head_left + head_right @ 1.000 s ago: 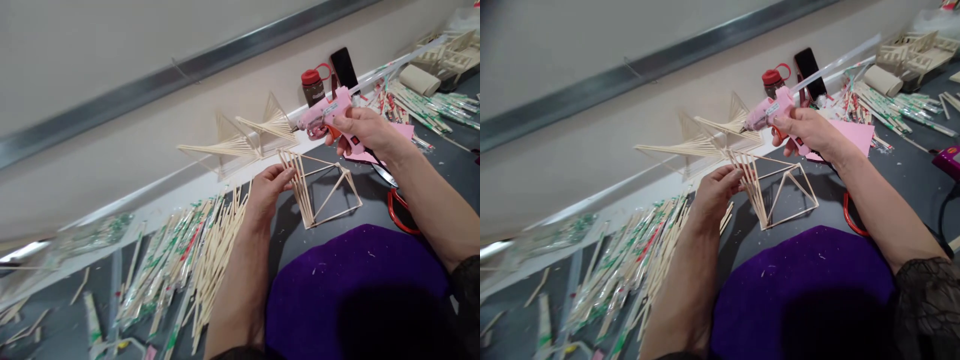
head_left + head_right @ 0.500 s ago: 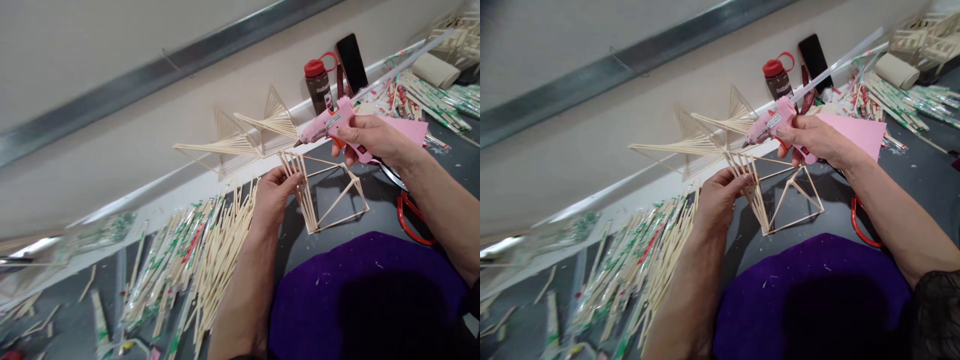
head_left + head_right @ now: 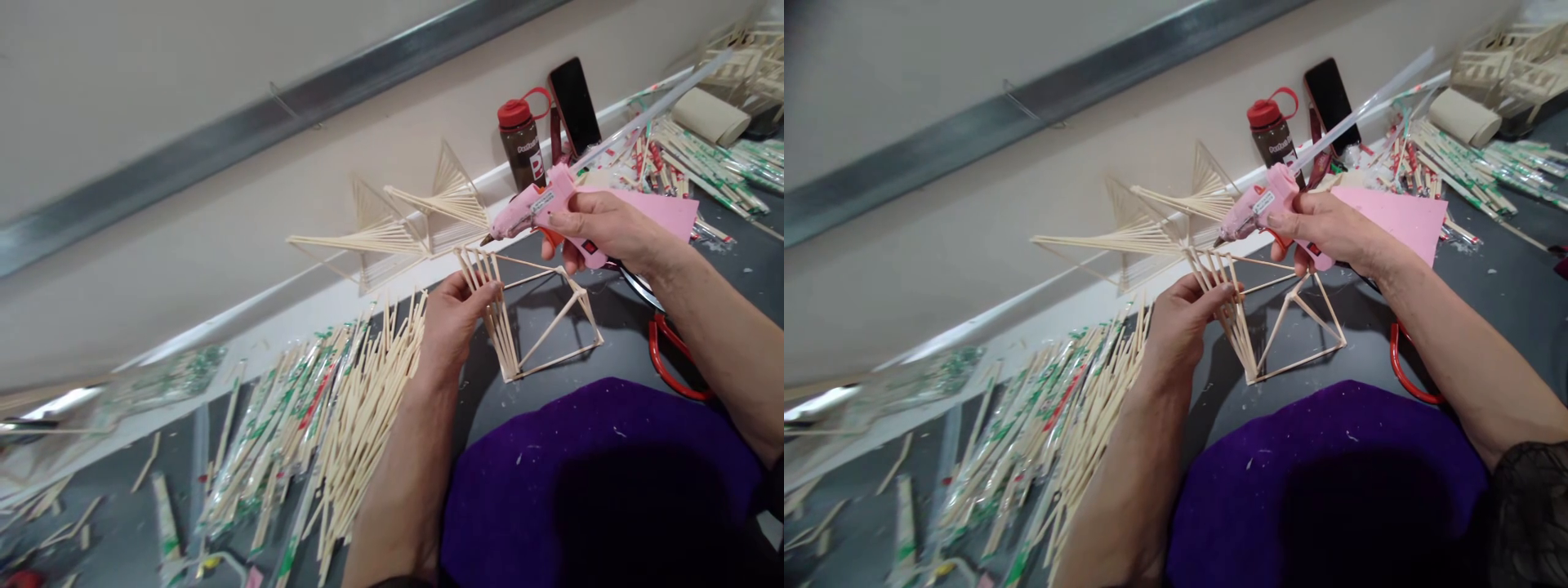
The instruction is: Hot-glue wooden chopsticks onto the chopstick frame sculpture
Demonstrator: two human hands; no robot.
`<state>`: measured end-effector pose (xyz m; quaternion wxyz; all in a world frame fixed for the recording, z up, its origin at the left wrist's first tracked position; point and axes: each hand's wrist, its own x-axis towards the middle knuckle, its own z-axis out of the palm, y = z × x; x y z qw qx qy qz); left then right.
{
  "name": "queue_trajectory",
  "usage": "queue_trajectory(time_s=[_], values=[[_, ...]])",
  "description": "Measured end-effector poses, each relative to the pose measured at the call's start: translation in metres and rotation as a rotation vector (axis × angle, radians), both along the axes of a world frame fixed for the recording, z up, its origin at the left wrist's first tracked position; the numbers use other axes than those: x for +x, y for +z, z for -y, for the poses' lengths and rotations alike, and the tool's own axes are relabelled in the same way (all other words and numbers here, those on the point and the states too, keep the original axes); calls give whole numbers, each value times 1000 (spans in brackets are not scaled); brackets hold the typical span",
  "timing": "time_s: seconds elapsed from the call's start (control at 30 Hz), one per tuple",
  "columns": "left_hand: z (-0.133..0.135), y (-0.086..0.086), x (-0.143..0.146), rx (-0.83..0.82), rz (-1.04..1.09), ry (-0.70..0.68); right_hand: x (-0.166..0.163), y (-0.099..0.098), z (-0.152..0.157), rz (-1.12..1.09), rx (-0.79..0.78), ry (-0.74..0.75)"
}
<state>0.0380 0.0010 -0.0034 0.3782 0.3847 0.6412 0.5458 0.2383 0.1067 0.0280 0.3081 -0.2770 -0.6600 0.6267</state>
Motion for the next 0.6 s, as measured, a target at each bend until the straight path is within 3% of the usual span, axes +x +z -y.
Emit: queue_trajectory(time_s=[0.6], values=[[0,-1,2,15,-1,-29,2,7,4,41,68,-10]])
